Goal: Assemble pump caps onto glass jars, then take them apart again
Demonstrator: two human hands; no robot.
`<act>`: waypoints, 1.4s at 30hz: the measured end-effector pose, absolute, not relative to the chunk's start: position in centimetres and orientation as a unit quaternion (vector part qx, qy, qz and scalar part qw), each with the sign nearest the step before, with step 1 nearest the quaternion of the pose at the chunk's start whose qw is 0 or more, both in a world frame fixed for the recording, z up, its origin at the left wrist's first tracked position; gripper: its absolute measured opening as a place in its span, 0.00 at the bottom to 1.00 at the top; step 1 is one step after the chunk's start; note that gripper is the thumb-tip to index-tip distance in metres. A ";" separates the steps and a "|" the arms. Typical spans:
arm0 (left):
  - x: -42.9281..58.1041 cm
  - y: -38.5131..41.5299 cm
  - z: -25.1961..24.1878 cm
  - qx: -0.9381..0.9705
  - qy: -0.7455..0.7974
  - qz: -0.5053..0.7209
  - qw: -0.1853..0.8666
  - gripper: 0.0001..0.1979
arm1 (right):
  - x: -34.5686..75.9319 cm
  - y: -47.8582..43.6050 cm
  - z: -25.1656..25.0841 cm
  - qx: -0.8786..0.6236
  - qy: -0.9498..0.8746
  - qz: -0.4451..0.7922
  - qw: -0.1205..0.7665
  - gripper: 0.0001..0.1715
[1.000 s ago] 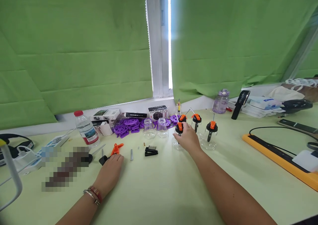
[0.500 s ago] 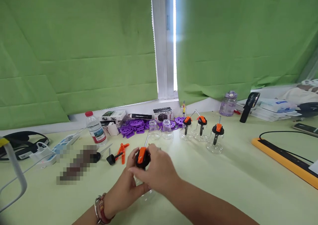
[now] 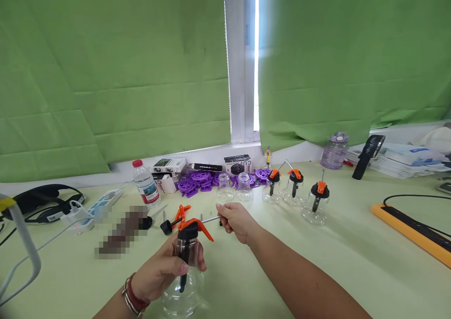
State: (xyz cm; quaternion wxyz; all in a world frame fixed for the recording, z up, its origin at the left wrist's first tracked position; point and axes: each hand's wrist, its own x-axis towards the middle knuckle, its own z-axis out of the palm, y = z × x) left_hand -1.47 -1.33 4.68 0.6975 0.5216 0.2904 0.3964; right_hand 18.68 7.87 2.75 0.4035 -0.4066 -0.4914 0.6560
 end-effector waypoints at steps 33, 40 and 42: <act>-2.3 0.7 0.0 0.309 0.228 0.424 0.820 0.15 | 18.7 10.2 0.5 -0.402 -0.473 0.722 0.306 0.24; -2.6 0.9 0.1 0.301 0.228 0.431 0.820 0.14 | 18.8 9.9 0.1 -0.404 -0.429 0.748 0.305 0.24; -2.6 1.0 0.0 0.301 0.227 0.429 0.821 0.14 | 18.7 9.9 -0.2 -0.402 -0.440 0.739 0.314 0.23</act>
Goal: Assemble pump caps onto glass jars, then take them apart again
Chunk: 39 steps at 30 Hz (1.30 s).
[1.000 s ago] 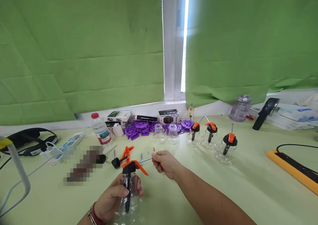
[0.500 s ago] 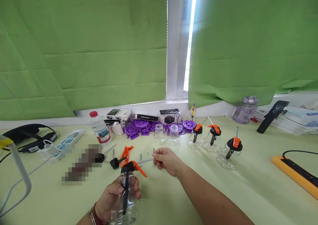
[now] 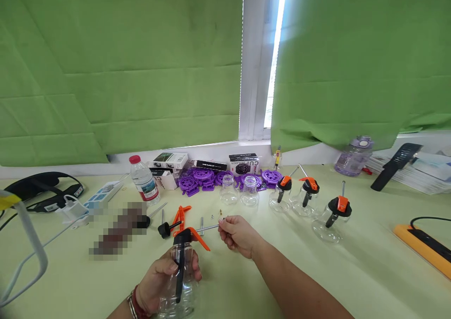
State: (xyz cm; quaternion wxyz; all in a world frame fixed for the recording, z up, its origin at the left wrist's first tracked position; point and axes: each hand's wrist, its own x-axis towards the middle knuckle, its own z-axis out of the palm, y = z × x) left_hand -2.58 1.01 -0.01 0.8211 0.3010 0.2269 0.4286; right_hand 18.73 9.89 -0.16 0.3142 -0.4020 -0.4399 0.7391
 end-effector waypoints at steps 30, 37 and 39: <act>-3.1 0.8 0.2 0.246 0.170 0.477 0.827 0.13 | 18.1 15.7 0.7 -0.516 -0.801 0.204 0.226 0.06; -3.5 0.7 0.4 0.241 0.173 0.500 0.814 0.11 | 14.9 16.4 -0.6 -0.491 -0.857 0.120 0.099 0.04; -3.7 0.8 0.4 0.236 0.170 0.499 0.816 0.12 | 14.9 16.3 -0.6 -0.492 -0.858 0.115 0.090 0.04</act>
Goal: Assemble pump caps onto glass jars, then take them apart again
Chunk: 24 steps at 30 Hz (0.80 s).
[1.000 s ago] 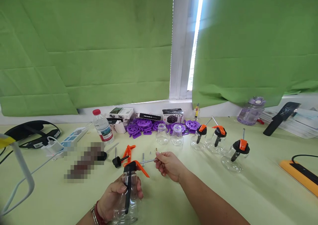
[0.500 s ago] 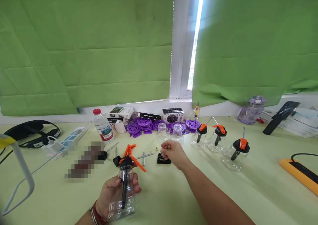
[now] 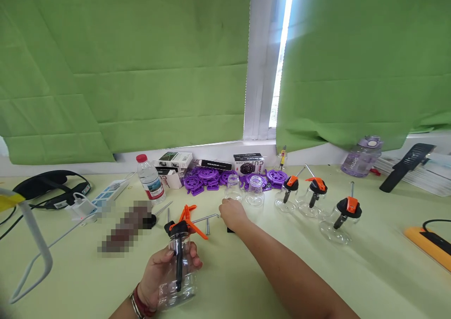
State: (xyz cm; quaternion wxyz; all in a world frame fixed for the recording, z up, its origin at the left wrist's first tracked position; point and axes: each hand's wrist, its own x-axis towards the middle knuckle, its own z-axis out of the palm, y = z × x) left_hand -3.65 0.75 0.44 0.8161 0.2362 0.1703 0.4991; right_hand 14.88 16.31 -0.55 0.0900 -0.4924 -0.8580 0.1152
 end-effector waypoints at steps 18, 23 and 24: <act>-1.8 -0.5 0.3 0.327 0.250 0.585 0.699 0.24 | 15.8 1.5 1.8 -0.249 -0.492 0.790 0.267 0.45; -3.1 -0.1 1.6 0.457 0.394 0.561 0.567 0.19 | 17.5 2.6 1.7 -0.378 -0.564 0.692 0.246 0.43; -3.2 -0.1 1.7 0.480 0.433 0.541 0.538 0.17 | 17.8 2.8 1.7 -0.393 -0.575 0.674 0.246 0.41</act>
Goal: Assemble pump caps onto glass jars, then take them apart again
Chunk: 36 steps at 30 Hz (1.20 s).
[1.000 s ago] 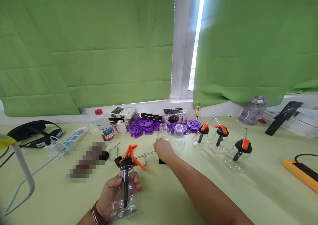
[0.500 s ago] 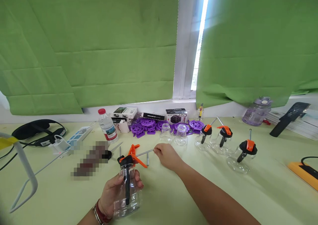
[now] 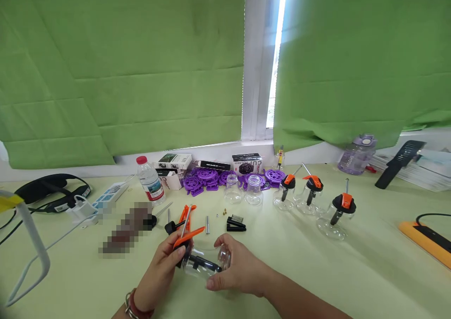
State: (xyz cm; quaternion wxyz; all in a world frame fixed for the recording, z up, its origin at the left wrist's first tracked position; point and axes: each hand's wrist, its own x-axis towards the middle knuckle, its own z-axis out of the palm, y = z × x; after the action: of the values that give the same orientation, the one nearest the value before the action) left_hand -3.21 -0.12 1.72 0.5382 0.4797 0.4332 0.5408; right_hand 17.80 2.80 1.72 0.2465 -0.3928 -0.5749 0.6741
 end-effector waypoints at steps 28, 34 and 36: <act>-1.3 -0.7 2.1 0.414 0.547 0.527 0.502 0.18 | 21.0 0.9 3.1 -0.284 -0.793 0.433 0.320 0.29; -1.6 -0.7 1.8 0.492 0.559 0.519 0.420 0.16 | 20.0 1.6 2.6 -0.397 -0.586 0.664 0.241 0.41; -1.7 -0.7 1.8 0.511 0.555 0.516 0.406 0.16 | 19.8 1.4 2.6 -0.403 -0.573 0.684 0.203 0.39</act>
State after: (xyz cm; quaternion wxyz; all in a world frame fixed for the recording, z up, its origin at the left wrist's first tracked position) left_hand -1.73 -0.66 1.79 0.4056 0.5112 0.5552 0.5156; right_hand 19.78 1.40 2.59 0.2025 -0.4031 -0.5734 0.6839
